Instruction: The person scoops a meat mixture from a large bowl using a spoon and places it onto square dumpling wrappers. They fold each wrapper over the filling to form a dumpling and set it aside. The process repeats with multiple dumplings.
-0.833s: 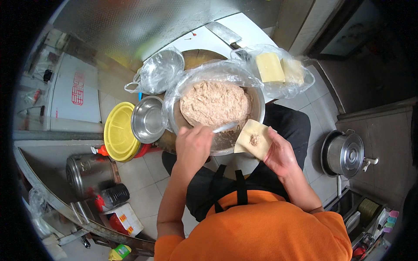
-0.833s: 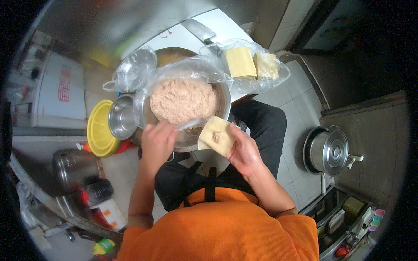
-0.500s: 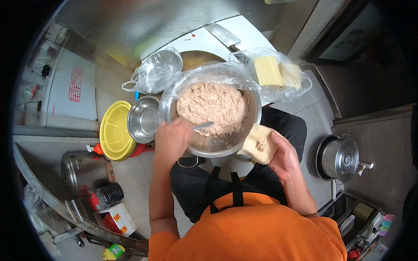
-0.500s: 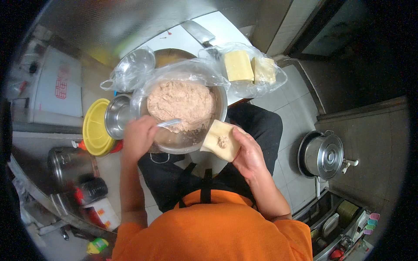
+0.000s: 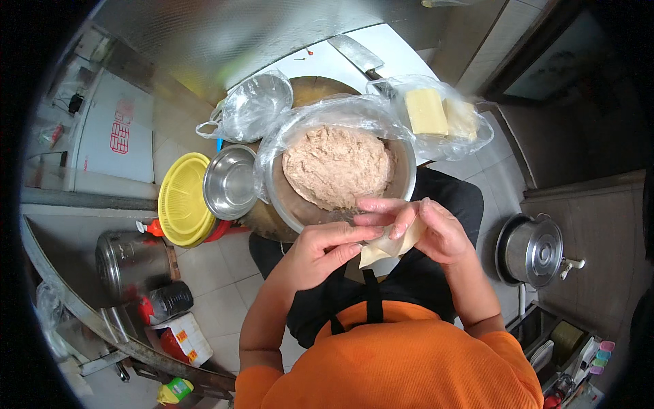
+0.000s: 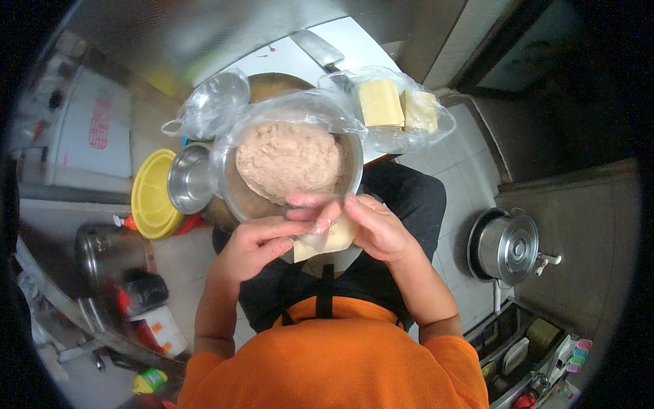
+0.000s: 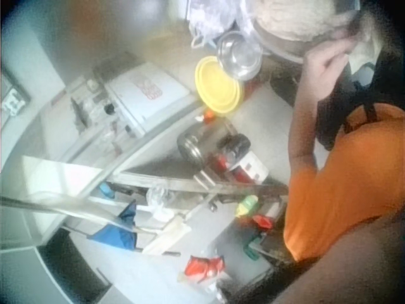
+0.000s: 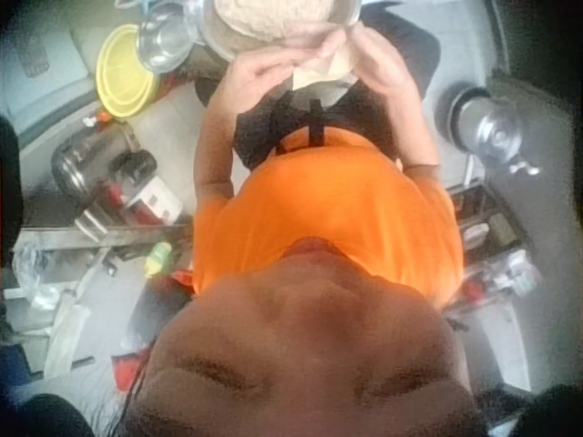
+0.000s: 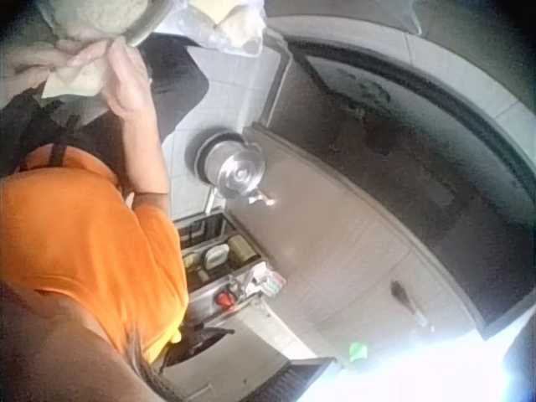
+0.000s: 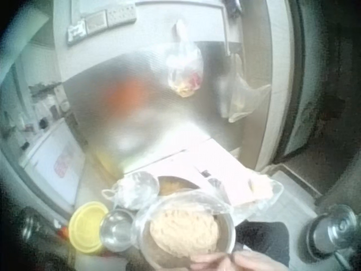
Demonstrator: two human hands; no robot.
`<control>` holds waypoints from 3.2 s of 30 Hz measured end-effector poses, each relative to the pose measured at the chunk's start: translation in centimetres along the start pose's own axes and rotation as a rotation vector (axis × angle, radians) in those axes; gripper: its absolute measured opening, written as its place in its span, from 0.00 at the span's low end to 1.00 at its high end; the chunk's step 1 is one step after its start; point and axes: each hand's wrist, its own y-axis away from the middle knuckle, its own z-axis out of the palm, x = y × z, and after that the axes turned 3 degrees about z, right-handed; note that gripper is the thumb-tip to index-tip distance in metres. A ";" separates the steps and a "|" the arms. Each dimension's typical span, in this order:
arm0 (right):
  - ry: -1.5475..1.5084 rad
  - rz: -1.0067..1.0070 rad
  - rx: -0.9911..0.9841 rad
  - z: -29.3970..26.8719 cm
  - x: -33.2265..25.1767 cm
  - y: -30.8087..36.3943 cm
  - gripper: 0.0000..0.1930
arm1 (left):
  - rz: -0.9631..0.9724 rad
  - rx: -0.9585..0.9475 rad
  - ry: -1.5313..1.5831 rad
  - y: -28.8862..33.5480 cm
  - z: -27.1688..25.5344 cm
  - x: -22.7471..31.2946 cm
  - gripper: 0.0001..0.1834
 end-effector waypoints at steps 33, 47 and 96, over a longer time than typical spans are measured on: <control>0.312 0.091 0.578 2.7 2.9 1.3 0.08 | 0.289 0.476 -1.011 3.0 5.7 -1.2 0.31; 0.366 0.216 0.447 1.6 1.2 1.7 0.13 | -0.284 0.243 0.764 4.6 4.1 -3.1 0.18; 0.213 0.318 0.526 1.9 3.8 0.3 0.10 | -0.107 0.709 -0.466 8.3 -4.5 -2.0 0.07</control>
